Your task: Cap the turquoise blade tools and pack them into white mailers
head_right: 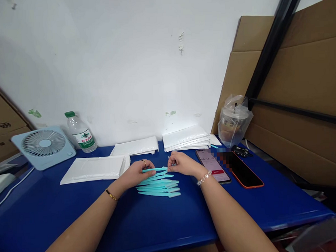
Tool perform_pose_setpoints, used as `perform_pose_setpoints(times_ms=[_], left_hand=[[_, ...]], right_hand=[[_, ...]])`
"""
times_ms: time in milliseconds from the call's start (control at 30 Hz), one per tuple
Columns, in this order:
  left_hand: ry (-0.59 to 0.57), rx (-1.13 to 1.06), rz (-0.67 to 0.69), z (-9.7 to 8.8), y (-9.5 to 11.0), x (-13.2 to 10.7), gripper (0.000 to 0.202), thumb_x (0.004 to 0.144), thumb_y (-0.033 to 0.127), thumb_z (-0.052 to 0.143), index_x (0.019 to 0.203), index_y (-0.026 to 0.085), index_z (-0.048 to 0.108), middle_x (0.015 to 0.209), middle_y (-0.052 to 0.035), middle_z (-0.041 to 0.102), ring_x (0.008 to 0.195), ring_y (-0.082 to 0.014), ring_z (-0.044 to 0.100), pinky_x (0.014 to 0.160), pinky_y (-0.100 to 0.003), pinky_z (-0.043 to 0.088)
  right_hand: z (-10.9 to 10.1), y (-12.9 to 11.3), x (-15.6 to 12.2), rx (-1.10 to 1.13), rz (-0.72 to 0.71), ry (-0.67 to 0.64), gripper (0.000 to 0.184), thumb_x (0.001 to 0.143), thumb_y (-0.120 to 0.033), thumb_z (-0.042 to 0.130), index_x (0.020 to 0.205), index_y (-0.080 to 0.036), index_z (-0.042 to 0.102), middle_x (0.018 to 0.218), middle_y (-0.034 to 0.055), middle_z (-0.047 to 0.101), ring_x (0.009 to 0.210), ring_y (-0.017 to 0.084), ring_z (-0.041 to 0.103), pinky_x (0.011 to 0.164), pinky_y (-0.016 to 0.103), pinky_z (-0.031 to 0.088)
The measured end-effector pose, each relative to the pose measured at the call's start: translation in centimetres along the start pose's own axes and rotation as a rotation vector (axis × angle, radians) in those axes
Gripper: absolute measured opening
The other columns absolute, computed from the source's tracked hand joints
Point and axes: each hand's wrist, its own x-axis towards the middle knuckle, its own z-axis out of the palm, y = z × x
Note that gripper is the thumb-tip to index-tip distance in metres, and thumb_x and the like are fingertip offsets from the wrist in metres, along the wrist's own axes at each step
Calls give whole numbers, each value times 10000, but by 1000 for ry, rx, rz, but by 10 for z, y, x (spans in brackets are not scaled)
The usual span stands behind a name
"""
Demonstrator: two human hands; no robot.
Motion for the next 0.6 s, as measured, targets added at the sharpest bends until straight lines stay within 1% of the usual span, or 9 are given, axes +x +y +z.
perform_pose_setpoints(times_ms=[100, 200, 267, 333, 400, 467, 533, 600], left_hand=[[-17, 29, -17, 2, -3, 2, 269, 808, 438, 501, 796, 197, 620, 763, 4, 614, 692, -145, 534, 604, -247, 363], [-3, 44, -60, 4, -12, 5, 292, 811, 452, 482, 796, 195, 620, 738, 4, 606, 674, -147, 526, 585, -249, 359], [-12, 39, -65, 4, -17, 6, 295, 805, 458, 486, 834, 203, 630, 768, -2, 609, 695, -151, 531, 592, -249, 370], [-2, 48, -51, 4, -20, 6, 294, 783, 453, 519, 913, 218, 639, 815, -10, 610, 732, -160, 536, 614, -252, 387], [27, 71, -31, 5, -21, 6, 303, 764, 436, 548, 971, 235, 639, 856, -20, 609, 781, -172, 539, 649, -260, 406], [42, 88, -11, 6, -21, 6, 289, 761, 417, 554, 971, 241, 647, 880, -27, 610, 831, -185, 540, 694, -272, 420], [35, 97, -5, 8, -20, 7, 266, 767, 396, 547, 955, 243, 655, 883, -30, 611, 857, -193, 539, 718, -279, 429], [19, 106, -9, 9, -19, 8, 248, 771, 369, 539, 947, 242, 659, 870, -31, 613, 854, -192, 540, 719, -277, 434]], right_hand=[[-2, 8, 1, 17, -2, 10, 141, 716, -311, 658, 733, -172, 649, 799, 19, 551, 728, 141, 521, 627, 232, 402], [-7, 24, 1, 4, 78, 35, 117, 710, -279, 639, 726, -164, 651, 806, 29, 592, 714, 147, 546, 615, 237, 413], [-10, 32, 1, -12, 154, 40, 103, 703, -258, 631, 725, -160, 654, 773, 30, 615, 689, 148, 556, 599, 236, 414], [-13, 35, 0, -37, 185, 43, 101, 697, -249, 632, 732, -160, 662, 760, 31, 627, 688, 151, 559, 602, 238, 417], [-15, 29, -2, -64, 155, 67, 105, 702, -251, 630, 743, -163, 670, 790, 34, 625, 710, 154, 556, 626, 247, 421], [-15, 19, -4, -60, 93, 64, 117, 727, -266, 616, 755, -167, 670, 822, 35, 608, 733, 154, 549, 653, 255, 424], [-11, 6, -6, -34, 39, 5, 147, 750, -305, 613, 759, -170, 668, 820, 30, 584, 720, 145, 537, 646, 253, 422], [-5, -4, -6, -39, -1, -82, 191, 739, -362, 642, 754, -174, 673, 798, 22, 557, 684, 133, 515, 616, 247, 409]])
